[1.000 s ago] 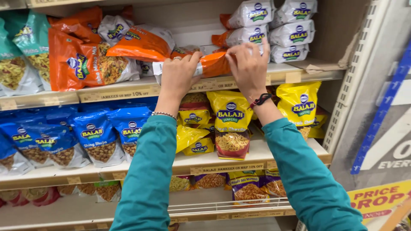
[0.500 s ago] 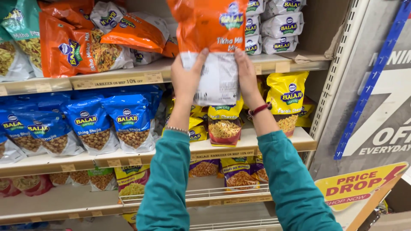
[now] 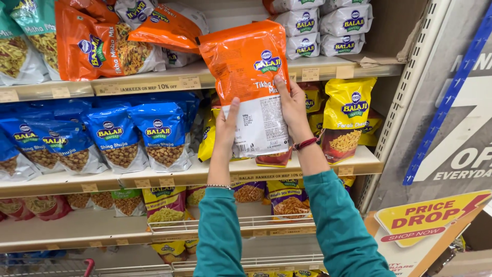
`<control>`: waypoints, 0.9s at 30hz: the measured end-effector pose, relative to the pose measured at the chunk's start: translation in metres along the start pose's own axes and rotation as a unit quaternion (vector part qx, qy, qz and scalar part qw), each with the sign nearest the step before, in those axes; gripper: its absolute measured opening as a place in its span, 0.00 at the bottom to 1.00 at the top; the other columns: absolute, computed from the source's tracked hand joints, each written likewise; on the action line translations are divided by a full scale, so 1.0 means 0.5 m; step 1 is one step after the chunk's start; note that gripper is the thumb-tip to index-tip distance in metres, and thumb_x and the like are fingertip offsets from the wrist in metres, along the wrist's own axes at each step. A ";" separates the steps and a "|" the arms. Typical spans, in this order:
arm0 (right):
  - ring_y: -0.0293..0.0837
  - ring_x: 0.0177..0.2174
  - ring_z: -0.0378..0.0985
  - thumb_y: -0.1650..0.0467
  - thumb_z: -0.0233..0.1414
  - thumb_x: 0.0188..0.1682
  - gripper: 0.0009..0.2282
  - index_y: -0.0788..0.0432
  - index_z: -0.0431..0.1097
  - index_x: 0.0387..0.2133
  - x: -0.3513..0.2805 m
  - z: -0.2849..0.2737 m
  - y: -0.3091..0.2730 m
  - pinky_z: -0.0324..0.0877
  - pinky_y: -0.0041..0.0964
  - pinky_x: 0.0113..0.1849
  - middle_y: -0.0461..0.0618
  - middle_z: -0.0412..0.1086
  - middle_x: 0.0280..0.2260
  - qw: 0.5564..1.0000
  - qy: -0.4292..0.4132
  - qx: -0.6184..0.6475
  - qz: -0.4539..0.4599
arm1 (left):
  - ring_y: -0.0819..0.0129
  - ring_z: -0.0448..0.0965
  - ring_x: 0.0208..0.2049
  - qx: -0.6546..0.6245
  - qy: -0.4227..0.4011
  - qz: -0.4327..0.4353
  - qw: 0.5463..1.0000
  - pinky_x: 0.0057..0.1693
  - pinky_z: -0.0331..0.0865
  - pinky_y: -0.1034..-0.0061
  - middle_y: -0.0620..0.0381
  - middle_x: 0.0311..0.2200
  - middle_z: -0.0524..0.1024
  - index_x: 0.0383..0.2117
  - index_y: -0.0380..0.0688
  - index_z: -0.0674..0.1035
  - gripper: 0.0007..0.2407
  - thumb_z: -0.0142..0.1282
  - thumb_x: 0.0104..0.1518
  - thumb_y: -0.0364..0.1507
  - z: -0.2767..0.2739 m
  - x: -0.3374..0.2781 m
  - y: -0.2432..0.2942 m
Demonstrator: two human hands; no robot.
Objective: Organizing and arranging snack bags on store shelves.
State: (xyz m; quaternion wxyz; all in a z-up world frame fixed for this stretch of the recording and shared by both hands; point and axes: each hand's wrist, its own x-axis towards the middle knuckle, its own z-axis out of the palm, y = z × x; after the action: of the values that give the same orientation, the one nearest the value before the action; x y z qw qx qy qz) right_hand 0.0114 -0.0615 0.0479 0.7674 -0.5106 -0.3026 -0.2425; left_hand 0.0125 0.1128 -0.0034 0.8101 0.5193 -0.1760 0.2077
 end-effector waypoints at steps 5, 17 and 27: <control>0.38 0.55 0.70 0.65 0.53 0.60 0.21 0.66 0.62 0.61 0.003 0.017 -0.028 0.64 0.34 0.57 0.53 0.69 0.57 0.964 -0.015 -0.178 -0.195 | 0.74 0.74 0.36 -0.070 0.030 0.065 0.995 0.44 0.69 0.75 0.56 0.38 0.77 0.47 0.34 0.77 0.17 0.61 0.66 0.38 0.011 0.017 -0.005; 0.58 0.66 0.57 0.58 0.50 0.58 0.34 0.67 0.46 0.70 -0.043 0.035 -0.058 0.53 0.46 0.64 0.64 0.53 0.67 0.940 -0.136 -0.231 -0.213 | 0.62 0.72 0.61 -0.041 -0.125 0.154 0.979 0.59 0.66 0.74 0.54 0.68 0.64 0.73 0.53 0.55 0.33 0.26 0.64 0.55 0.109 -0.071 0.176; 0.53 0.60 0.69 0.56 0.41 0.59 0.27 0.59 0.57 0.65 -0.016 0.026 -0.052 0.65 0.50 0.62 0.57 0.63 0.63 0.925 -0.167 0.338 0.044 | 0.60 0.64 0.72 0.131 -0.159 0.317 0.926 0.76 0.58 0.67 0.50 0.71 0.62 0.70 0.46 0.63 0.28 0.60 0.65 0.34 0.044 -0.030 0.107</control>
State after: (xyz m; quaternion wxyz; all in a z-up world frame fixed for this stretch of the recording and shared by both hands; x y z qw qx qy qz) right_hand -0.0146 -0.0582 0.0626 0.8426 -0.2668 -0.4677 -0.0026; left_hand -0.0294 0.1103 0.0390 0.5880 0.5640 -0.4293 0.3897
